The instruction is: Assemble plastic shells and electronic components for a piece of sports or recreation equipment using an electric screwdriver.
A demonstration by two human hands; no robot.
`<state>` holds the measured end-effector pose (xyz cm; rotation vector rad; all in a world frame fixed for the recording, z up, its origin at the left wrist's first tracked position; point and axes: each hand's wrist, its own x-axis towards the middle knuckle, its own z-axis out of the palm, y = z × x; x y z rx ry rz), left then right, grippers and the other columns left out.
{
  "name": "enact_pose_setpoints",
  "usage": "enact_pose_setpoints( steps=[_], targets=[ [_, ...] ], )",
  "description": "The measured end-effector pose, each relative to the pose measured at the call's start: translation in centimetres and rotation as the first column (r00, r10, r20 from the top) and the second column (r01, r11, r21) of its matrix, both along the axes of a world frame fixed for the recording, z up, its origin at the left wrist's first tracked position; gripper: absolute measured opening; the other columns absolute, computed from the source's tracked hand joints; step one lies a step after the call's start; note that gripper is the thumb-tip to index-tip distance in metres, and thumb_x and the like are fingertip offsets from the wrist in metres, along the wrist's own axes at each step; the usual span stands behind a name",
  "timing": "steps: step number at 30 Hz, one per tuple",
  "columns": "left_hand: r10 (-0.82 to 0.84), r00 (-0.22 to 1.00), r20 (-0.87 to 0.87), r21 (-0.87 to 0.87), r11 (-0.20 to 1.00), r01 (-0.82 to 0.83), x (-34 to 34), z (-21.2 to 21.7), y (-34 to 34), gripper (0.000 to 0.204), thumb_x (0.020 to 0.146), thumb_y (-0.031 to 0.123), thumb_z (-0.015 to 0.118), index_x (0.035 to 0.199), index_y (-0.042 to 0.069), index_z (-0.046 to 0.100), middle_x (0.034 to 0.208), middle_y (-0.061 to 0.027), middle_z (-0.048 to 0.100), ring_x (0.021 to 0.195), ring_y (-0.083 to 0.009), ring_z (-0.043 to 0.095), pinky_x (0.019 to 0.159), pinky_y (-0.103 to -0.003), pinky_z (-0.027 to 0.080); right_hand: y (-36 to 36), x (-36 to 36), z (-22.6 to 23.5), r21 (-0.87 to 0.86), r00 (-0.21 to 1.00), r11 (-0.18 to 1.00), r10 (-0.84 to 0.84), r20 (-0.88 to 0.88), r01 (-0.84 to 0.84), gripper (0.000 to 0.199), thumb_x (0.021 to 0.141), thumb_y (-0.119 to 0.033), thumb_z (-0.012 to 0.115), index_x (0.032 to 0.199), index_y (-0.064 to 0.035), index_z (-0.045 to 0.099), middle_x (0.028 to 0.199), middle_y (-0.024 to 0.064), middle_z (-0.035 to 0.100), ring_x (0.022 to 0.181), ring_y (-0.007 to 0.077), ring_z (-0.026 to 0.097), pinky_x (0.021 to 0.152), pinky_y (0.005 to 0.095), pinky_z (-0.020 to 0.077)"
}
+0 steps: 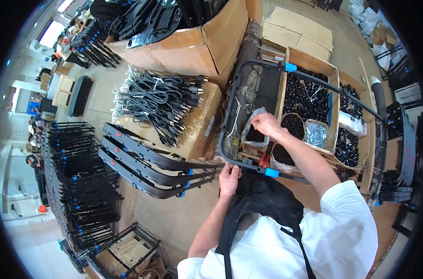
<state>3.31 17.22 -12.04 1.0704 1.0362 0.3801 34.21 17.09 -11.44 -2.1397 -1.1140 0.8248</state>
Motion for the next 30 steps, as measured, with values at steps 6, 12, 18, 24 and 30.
enact_pose_setpoints(
  steps=[6,12,18,24,30],
  targets=[
    [0.027,1.0,-0.006,0.022,0.999,-0.027,-0.1,0.2,-0.4,0.018,0.106,0.019,0.062,0.101,0.002,0.064,0.089,-0.0032,0.069,0.079,-0.011,0.065,0.075,-0.027,0.056,-0.8,-0.8,-0.4,-0.229,0.873,0.944,0.311,0.375,-0.238,0.012,0.082,-0.012,0.065,0.083,-0.0087,0.076,0.09,0.02,0.075,0.088,0.0396,0.073,0.078,0.0505,0.0589],
    [0.036,0.999,0.004,-0.032,0.999,-0.036,-0.1,0.4,-0.3,0.016,0.105,0.017,0.063,0.102,0.002,0.064,0.09,-0.0041,0.068,0.079,-0.0124,0.065,0.076,-0.029,0.056,0.4,-3.0,-5.2,-0.409,0.728,0.862,0.483,0.486,-0.299,0.015,0.085,-0.014,0.065,0.09,-0.007,0.077,0.092,0.0153,0.077,0.092,0.035,0.076,0.078,0.0468,0.0597],
    [0.024,1.0,-0.002,-0.04,0.999,-0.024,0.1,0.0,-0.3,0.019,0.105,0.018,0.062,0.104,0.0,0.065,0.091,-0.0046,0.068,0.082,-0.0128,0.065,0.079,-0.029,0.056,-0.3,-2.2,-8.8,-0.521,0.503,0.751,0.659,0.559,-0.405,0.018,0.087,-0.02,0.064,0.085,-0.013,0.081,0.093,0.0096,0.08,0.087,0.027,0.078,0.071,0.0414,0.0602],
    [0.045,0.999,0.011,-0.079,0.996,-0.044,-0.1,0.4,-0.3,0.02,0.105,0.019,0.062,0.104,-0.001,0.065,0.091,-0.0049,0.068,0.081,-0.0131,0.066,0.079,-0.029,0.056,0.7,-1.4,-2.4,-0.468,0.732,0.801,0.564,0.382,-0.374,0.028,0.093,-0.023,0.06,0.094,0.001,0.076,0.097,0.0243,0.075,0.095,0.0424,0.073,0.085,0.053,0.0585],
    [0.023,0.999,0.025,-0.079,0.997,-0.021,-0.6,-0.4,0.1,0.021,0.104,0.021,0.063,0.103,0.0,0.065,0.091,-0.0054,0.069,0.08,-0.0138,0.067,0.077,-0.03,0.057,0.9,-0.1,-1.7,-0.323,0.966,0.939,0.038,-0.256,-0.122,0.028,0.093,-0.018,0.065,0.109,0.0047,0.069,0.093,0.0193,0.076,0.084,0.0319,0.075,0.073,0.0434,0.0592]
  ],
)
